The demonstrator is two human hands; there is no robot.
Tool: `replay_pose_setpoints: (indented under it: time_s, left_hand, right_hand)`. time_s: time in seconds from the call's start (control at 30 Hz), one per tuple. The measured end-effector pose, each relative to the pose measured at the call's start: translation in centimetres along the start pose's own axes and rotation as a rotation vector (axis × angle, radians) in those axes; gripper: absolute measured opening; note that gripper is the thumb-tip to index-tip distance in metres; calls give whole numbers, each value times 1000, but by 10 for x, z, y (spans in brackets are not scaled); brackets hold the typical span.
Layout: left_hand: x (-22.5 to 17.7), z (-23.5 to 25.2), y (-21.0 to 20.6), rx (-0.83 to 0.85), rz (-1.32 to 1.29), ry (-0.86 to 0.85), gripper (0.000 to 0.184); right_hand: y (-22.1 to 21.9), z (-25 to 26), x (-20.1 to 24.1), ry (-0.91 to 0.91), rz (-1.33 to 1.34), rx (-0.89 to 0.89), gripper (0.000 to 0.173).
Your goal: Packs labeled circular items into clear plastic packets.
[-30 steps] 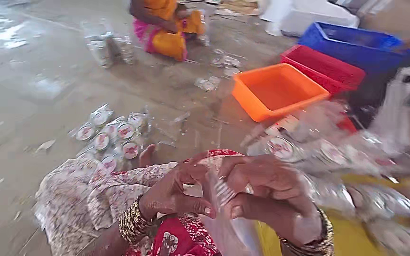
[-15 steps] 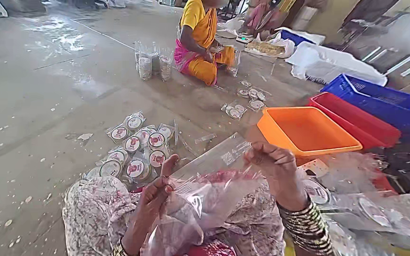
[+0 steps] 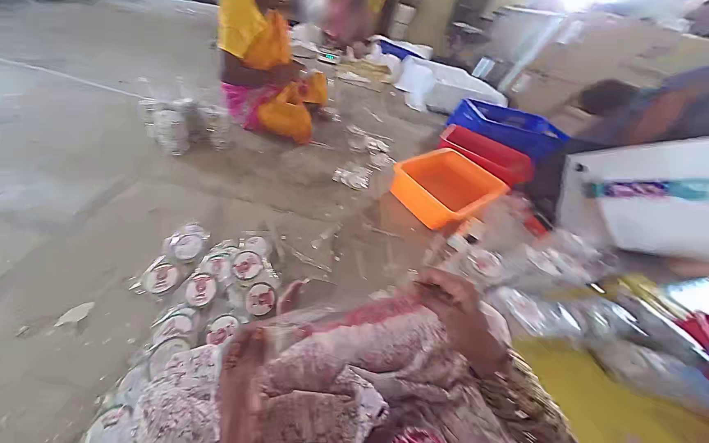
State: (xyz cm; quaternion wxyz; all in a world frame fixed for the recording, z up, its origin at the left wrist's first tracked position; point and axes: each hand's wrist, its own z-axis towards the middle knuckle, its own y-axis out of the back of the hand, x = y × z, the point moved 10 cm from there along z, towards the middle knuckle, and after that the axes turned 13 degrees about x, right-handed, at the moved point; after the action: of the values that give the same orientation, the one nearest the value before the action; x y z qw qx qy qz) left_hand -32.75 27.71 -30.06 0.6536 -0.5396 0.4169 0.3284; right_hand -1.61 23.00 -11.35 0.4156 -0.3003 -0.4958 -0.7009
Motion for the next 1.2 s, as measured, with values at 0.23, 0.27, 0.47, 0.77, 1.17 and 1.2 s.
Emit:
replay_pose_setpoints:
  time_s: [0.23, 0.27, 0.47, 0.77, 1.17, 1.2]
  left_hand:
    - [-9, -16, 3, -59, 151, 111, 24]
    - [-1, -20, -6, -37, 129, 134, 21]
    - [43, -31, -76, 39, 62, 226, 20]
    - [28, -14, -148, 11, 250, 169, 36]
    - [-15, -22, -173, 132, 312, 51, 28]
    - [-21, -21, -178, 162, 311, 10, 31]
  right_hand:
    - [-14, -38, -51, -156, 158, 153, 16]
    - [-7, -43, -63, -170, 172, 141, 16]
    - [73, -81, -123, -271, 134, -19, 18]
    - [165, -261, -227, -690, 127, -594, 23]
    - [198, -374, -300, -1318, -306, -223, 37]
    - [209, -369, -288, -1320, -357, -225, 38]
